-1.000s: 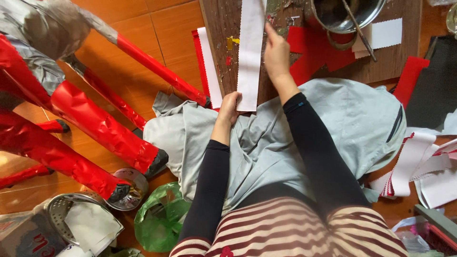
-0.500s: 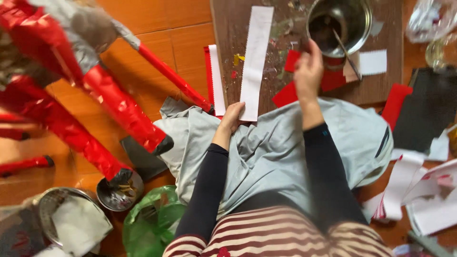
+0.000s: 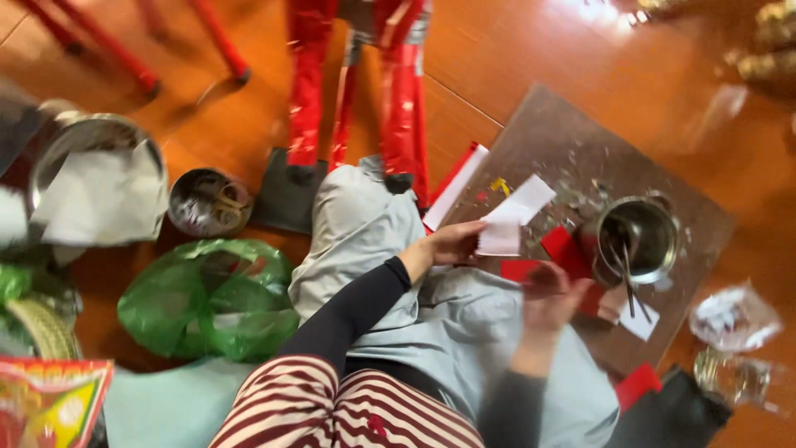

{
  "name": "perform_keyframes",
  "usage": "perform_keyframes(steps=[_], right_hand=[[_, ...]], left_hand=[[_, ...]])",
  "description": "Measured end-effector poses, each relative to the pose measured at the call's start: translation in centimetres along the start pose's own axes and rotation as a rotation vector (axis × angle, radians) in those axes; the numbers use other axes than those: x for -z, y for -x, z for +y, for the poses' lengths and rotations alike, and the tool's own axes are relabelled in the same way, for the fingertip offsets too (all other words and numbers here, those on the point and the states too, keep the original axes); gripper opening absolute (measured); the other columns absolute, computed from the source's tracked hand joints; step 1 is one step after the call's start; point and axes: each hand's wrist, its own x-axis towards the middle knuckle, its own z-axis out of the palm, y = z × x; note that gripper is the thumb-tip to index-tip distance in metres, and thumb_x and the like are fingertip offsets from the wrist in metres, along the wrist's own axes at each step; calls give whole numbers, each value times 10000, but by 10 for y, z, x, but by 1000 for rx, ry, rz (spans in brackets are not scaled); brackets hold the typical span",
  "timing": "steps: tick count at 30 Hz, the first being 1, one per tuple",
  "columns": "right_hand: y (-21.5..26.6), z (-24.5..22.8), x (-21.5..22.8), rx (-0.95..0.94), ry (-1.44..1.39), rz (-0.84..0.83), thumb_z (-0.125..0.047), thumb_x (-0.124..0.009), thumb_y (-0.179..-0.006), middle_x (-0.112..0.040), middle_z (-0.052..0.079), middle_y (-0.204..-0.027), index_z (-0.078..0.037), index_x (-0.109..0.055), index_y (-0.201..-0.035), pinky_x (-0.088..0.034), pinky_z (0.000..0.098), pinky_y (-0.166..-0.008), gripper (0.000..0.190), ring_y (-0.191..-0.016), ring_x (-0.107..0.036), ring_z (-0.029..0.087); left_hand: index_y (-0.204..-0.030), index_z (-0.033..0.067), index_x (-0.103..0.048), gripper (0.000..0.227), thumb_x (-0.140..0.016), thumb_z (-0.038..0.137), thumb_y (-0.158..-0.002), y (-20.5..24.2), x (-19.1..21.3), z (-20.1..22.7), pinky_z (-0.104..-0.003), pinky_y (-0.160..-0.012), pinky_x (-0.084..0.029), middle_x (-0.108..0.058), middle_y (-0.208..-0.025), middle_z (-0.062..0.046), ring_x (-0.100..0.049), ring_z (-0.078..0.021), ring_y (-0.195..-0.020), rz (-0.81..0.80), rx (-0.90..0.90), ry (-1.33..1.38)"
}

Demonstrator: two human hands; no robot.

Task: Applying red paper strips to a bamboo effigy frame using glue and a brush.

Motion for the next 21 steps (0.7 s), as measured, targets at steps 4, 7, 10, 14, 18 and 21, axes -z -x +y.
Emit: perform_keyframes(steps=[4, 7, 10, 14, 18, 21], right_hand=[[14, 41, -88, 76, 500, 17, -512, -547, -1016, -739, 98, -1182, -13, -690, -1258, -536, 338, -877, 573, -1036, -667, 199], [30, 38, -133, 359, 724, 81, -208, -713, -1036, -708, 131, -1263, 28, -660, -1325, -520, 322, -967, 377, -1099, -643, 197], [40, 14, -124, 394, 547, 227, -72, -716, -1006, -705, 157, -1252, 34, -670, -1243, -572, 326, -999, 263, -1115, -698, 213], [52, -18, -50, 570, 919, 427, -137, -664, -1033, -708, 165, -1207, 40, -620, -1289, -583, 367, -951, 315, -1089, -701, 246], [80, -39, -79, 697, 2161, 547, -260, -720, -1054, -715, 163, -1283, 24, -668, -1238, -554, 360, -1075, 342, -1235, -661, 276], [84, -47, -146, 368, 246, 410, -163, -677, -848, -730, 105, -1249, -46, -671, -1260, -603, 328, -995, 428, -1186, -698, 227]], left_hand=[[-1196, 185, -637, 294, -583, 446, -1072, 16, -57, 7, -249, -552, -428, -610, -850, 38, -532, -90, -667, 54, -121, -80], [-1266, 191, -643, 286, -585, 408, -1088, 51, -94, 12, -219, -525, -411, -580, -829, 45, -502, -62, -639, 20, -180, -254], [-1316, 237, -616, 313, -537, 404, -1064, 96, -104, 40, -217, -567, -472, -643, -871, 14, -567, -71, -675, -25, -144, -435], [-1317, 19, -546, 549, -583, 477, -1015, 144, -74, 112, -412, -921, -551, -567, -1294, -211, -668, -283, -1092, -228, -902, -534], [-1453, 76, -344, 838, -588, 611, -856, 200, -163, 179, -407, -770, -630, -634, -1153, -170, -739, -249, -913, 165, -765, -79], [-1504, 78, -232, 892, -719, 415, -838, 185, -167, 184, -367, -635, -613, -620, -1067, -147, -705, -243, -759, 374, -793, -399]])
